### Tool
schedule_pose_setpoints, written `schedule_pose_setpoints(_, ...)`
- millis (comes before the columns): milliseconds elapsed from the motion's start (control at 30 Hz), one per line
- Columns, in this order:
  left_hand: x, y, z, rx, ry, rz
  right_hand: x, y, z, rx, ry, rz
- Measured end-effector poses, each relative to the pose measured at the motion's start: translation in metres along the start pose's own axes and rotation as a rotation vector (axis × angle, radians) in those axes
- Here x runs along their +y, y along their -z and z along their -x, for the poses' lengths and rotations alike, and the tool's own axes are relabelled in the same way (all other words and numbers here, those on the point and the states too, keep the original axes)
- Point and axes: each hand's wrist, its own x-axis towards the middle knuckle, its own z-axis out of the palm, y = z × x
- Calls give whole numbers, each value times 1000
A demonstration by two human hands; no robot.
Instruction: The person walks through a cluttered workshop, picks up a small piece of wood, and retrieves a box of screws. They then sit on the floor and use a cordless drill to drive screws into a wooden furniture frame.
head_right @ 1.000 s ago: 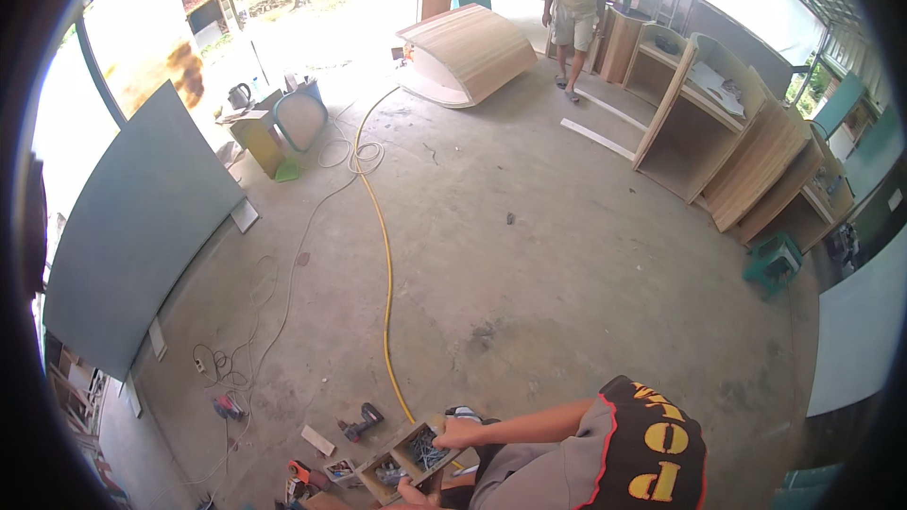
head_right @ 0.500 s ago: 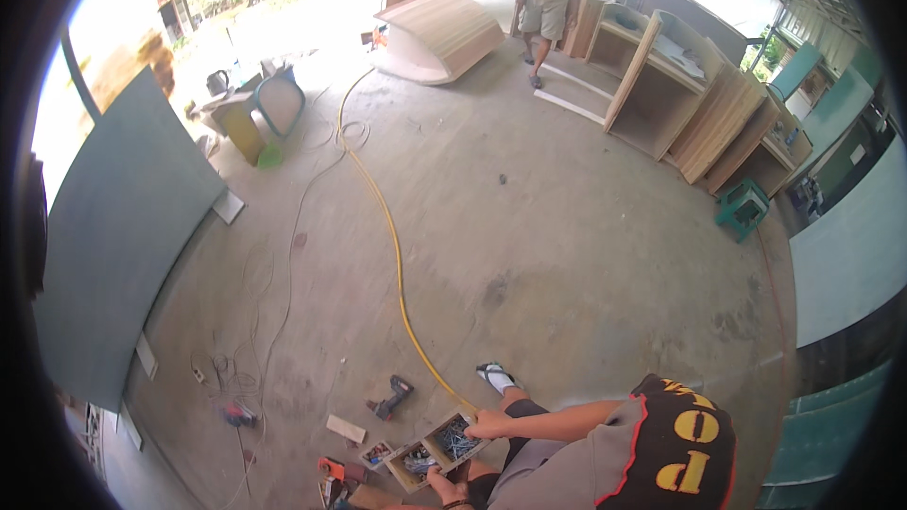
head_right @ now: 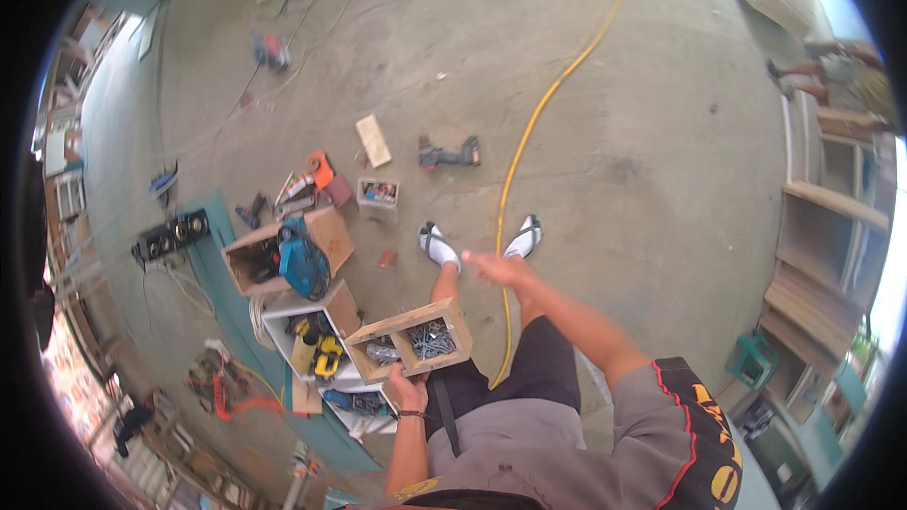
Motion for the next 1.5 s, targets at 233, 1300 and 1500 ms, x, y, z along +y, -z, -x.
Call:
schedule_pose_setpoints(233, -33, 69, -42, 76, -67, 45, 23, 61, -313, 581, 372, 830)
schedule_pose_setpoints(1300, -12, 12, -44, -92, 46, 195, 112, 128, 76, 406, -42, 602)
schedule_pose_setpoints(1500, 10, -72, 16, -156, 81, 129, 199, 146, 225, 567, -91, 271)
